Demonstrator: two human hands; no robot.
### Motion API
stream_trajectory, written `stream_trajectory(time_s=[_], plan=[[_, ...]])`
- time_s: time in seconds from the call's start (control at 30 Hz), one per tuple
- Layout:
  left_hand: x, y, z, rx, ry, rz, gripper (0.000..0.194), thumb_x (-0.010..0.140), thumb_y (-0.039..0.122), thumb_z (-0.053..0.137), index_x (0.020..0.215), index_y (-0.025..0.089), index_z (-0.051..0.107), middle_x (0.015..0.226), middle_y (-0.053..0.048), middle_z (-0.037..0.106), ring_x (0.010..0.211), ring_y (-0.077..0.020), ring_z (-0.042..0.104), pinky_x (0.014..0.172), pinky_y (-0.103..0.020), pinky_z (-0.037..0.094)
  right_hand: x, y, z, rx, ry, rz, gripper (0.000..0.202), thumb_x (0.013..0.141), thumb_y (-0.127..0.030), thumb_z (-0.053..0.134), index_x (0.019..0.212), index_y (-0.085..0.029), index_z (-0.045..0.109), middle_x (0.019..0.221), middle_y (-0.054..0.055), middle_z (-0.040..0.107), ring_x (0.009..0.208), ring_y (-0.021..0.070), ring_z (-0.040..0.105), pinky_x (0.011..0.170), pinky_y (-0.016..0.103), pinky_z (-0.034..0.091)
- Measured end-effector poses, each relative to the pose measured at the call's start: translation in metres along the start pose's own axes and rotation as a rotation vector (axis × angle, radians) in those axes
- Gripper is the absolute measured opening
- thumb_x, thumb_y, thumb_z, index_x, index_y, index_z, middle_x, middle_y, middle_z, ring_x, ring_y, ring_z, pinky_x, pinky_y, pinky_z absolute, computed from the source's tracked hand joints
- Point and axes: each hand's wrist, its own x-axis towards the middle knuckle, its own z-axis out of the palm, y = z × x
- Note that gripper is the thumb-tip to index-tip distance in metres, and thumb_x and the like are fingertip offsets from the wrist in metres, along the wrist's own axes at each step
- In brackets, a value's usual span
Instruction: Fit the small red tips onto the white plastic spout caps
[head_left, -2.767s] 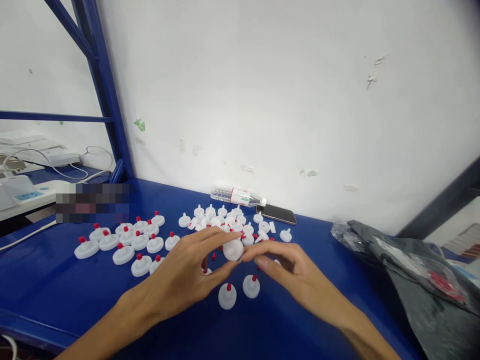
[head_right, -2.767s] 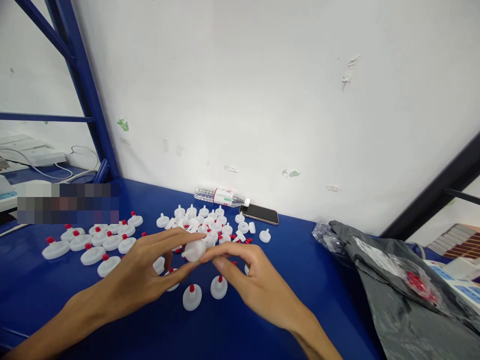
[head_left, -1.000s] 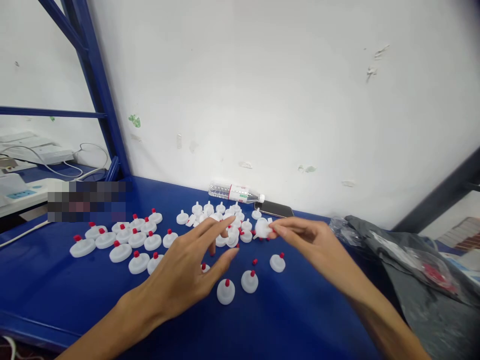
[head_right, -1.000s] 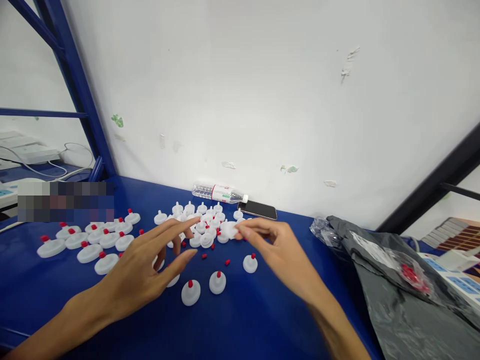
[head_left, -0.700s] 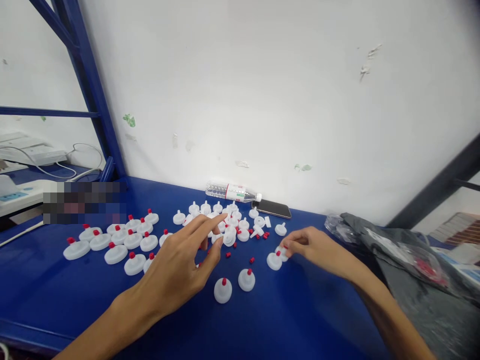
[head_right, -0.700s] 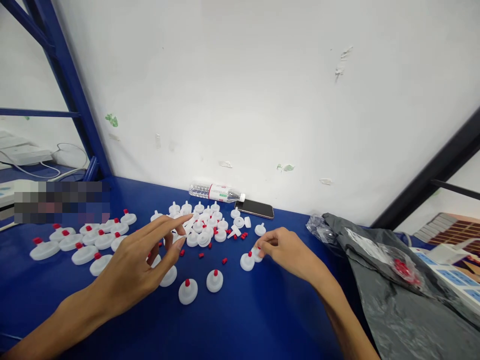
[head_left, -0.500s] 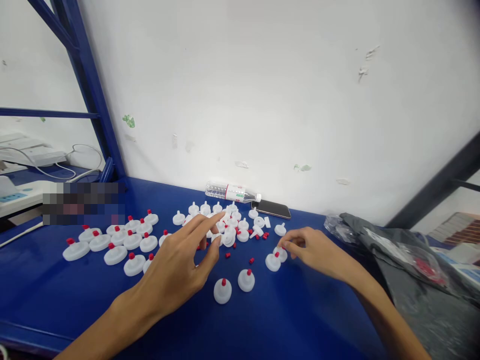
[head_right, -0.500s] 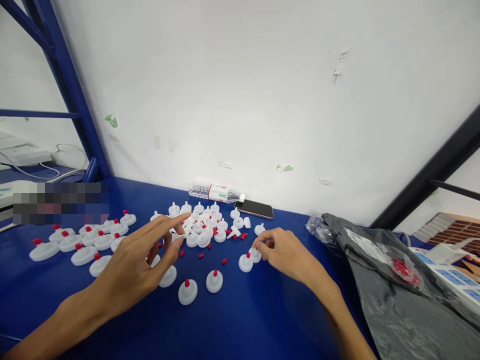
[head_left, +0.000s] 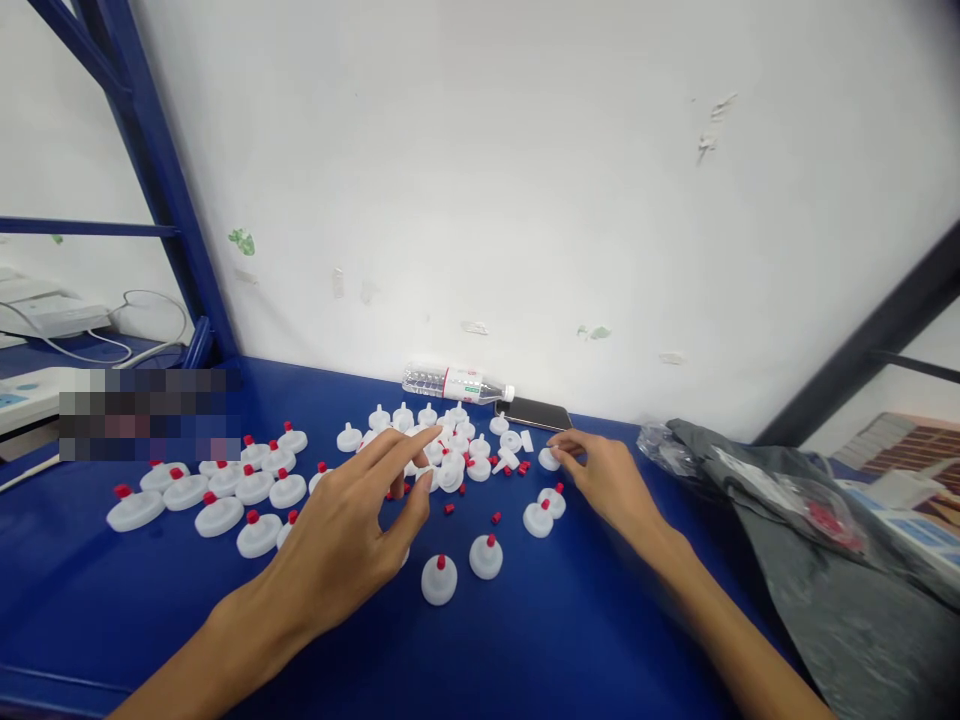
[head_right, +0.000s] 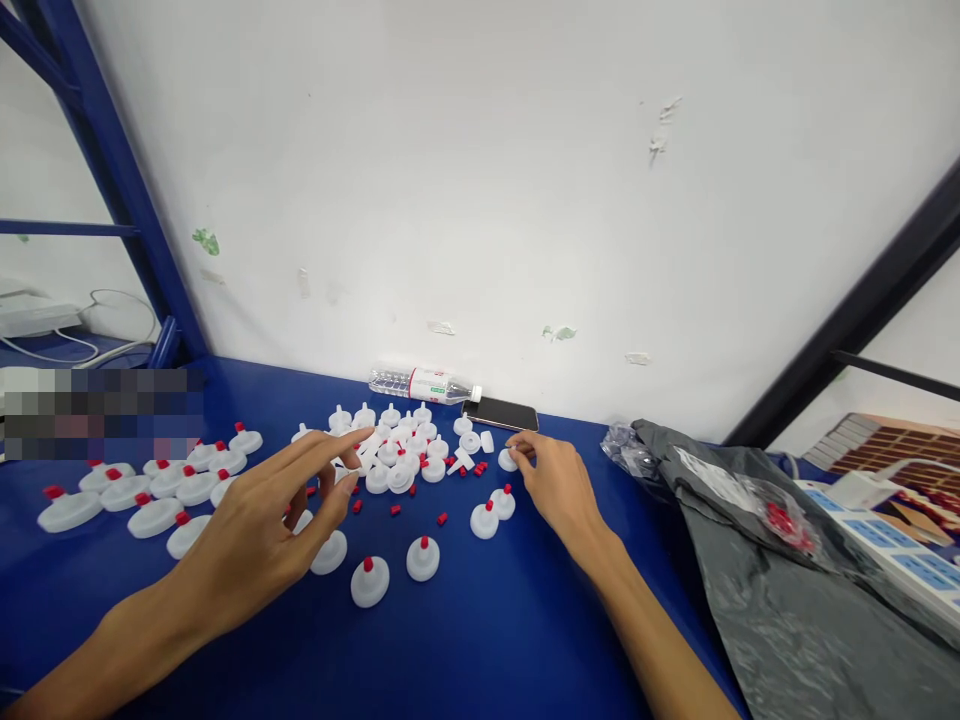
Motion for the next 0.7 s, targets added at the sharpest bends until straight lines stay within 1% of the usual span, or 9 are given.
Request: stream_trajectory(time_s=[0.13, 0.23, 0.3, 0.37, 0.4, 0.47, 0.57, 0.63, 0.7], plan=[[0.0, -0.001, 0.0, -0.013, -0.032, -0.009, 0.037, 0.102, 0.023, 0.047, 0.138, 0.024, 0.055, 0.101, -0.001, 0.064, 0.067, -0.0098, 0.059, 0.064, -0.025, 0.051, -0.003, -0.012, -0.01, 0.051, 0.102, 0.002, 0.015, 0.092, -0.029, 0.062, 0.09, -0.022, 0.075, 0.092, 0.004, 0.079, 0.086, 0.0248, 0.073, 0.079, 0.037, 0.052], [-0.001, 0.0, 0.002, -0.027, -0.054, 0.025, 0.031, 0.101, 0.025, 0.05, 0.13, 0.025, 0.062, 0.113, -0.003, 0.067, 0.084, -0.0133, 0.067, 0.073, -0.027, 0.056, -0.014, -0.037, -0.025, 0.246, 0.175, -0.075, 0.018, 0.09, -0.038, 0.068, 0.089, -0.023, 0.078, 0.093, 0.004, 0.079, 0.085, 0.0242, 0.072, 0.079, 0.036, 0.054], [-0.002, 0.002, 0.003, -0.016, -0.069, 0.081, 0.037, 0.099, 0.03, 0.058, 0.135, 0.027, 0.059, 0.125, -0.004, 0.066, 0.104, -0.0181, 0.068, 0.084, -0.029, 0.058, -0.026, -0.06, -0.03, 0.398, 0.151, -0.14, 0.017, 0.086, -0.041, 0.074, 0.085, -0.024, 0.079, 0.091, 0.003, 0.079, 0.082, 0.023, 0.072, 0.075, 0.034, 0.055], [-0.004, 0.003, 0.004, -0.021, -0.084, 0.153, 0.051, 0.096, 0.033, 0.064, 0.144, 0.027, 0.051, 0.134, -0.005, 0.064, 0.117, -0.02, 0.065, 0.092, -0.03, 0.057, -0.039, -0.081, -0.028, 0.505, 0.086, -0.215, 0.012, 0.084, -0.037, 0.078, 0.082, -0.026, 0.08, 0.085, 0.0, 0.079, 0.078, 0.0206, 0.071, 0.072, 0.031, 0.055], [-0.004, 0.004, 0.005, -0.039, -0.081, 0.192, 0.054, 0.096, 0.032, 0.065, 0.146, 0.027, 0.048, 0.135, -0.005, 0.065, 0.118, -0.0192, 0.065, 0.093, -0.029, 0.057, -0.044, -0.089, -0.025, 0.542, 0.044, -0.251, 0.009, 0.083, -0.036, 0.079, 0.082, -0.027, 0.08, 0.083, -0.001, 0.079, 0.076, 0.0191, 0.071, 0.071, 0.029, 0.054], [-0.005, 0.004, 0.006, -0.094, -0.055, 0.254, 0.048, 0.097, 0.026, 0.064, 0.143, 0.025, 0.051, 0.13, -0.004, 0.068, 0.114, -0.016, 0.067, 0.094, -0.026, 0.057, -0.051, -0.099, -0.017, 0.588, -0.04, -0.313, 0.007, 0.085, -0.034, 0.079, 0.085, -0.028, 0.08, 0.083, -0.003, 0.079, 0.075, 0.0168, 0.071, 0.071, 0.027, 0.054], [-0.004, 0.001, 0.007, -0.107, 0.017, 0.249, 0.039, 0.095, 0.019, 0.065, 0.134, 0.023, 0.059, 0.12, -0.003, 0.072, 0.107, -0.0141, 0.069, 0.095, -0.025, 0.056, -0.051, -0.094, -0.01, 0.47, -0.065, -0.37, 0.014, 0.094, -0.035, 0.07, 0.103, -0.028, 0.077, 0.095, -0.003, 0.079, 0.086, 0.0177, 0.071, 0.081, 0.031, 0.053], [-0.003, -0.001, 0.007, -0.053, 0.047, 0.19, 0.039, 0.094, 0.019, 0.066, 0.133, 0.024, 0.061, 0.119, -0.003, 0.071, 0.107, -0.0154, 0.069, 0.093, -0.027, 0.057, -0.046, -0.082, -0.008, 0.233, -0.028, -0.424, 0.022, 0.098, -0.031, 0.065, 0.118, -0.027, 0.072, 0.104, 0.001, 0.077, 0.097, 0.0213, 0.069, 0.09, 0.038, 0.05], [-0.003, -0.004, 0.006, -0.002, 0.053, 0.143, 0.039, 0.094, 0.019, 0.066, 0.132, 0.026, 0.061, 0.119, -0.002, 0.071, 0.107, -0.0171, 0.069, 0.087, -0.028, 0.059, -0.042, -0.07, -0.008, -0.003, -0.047, -0.5, 0.025, 0.098, -0.024, 0.064, 0.122, -0.025, 0.07, 0.109, 0.003, 0.076, 0.105, 0.0248, 0.065, 0.094, 0.044, 0.046]])
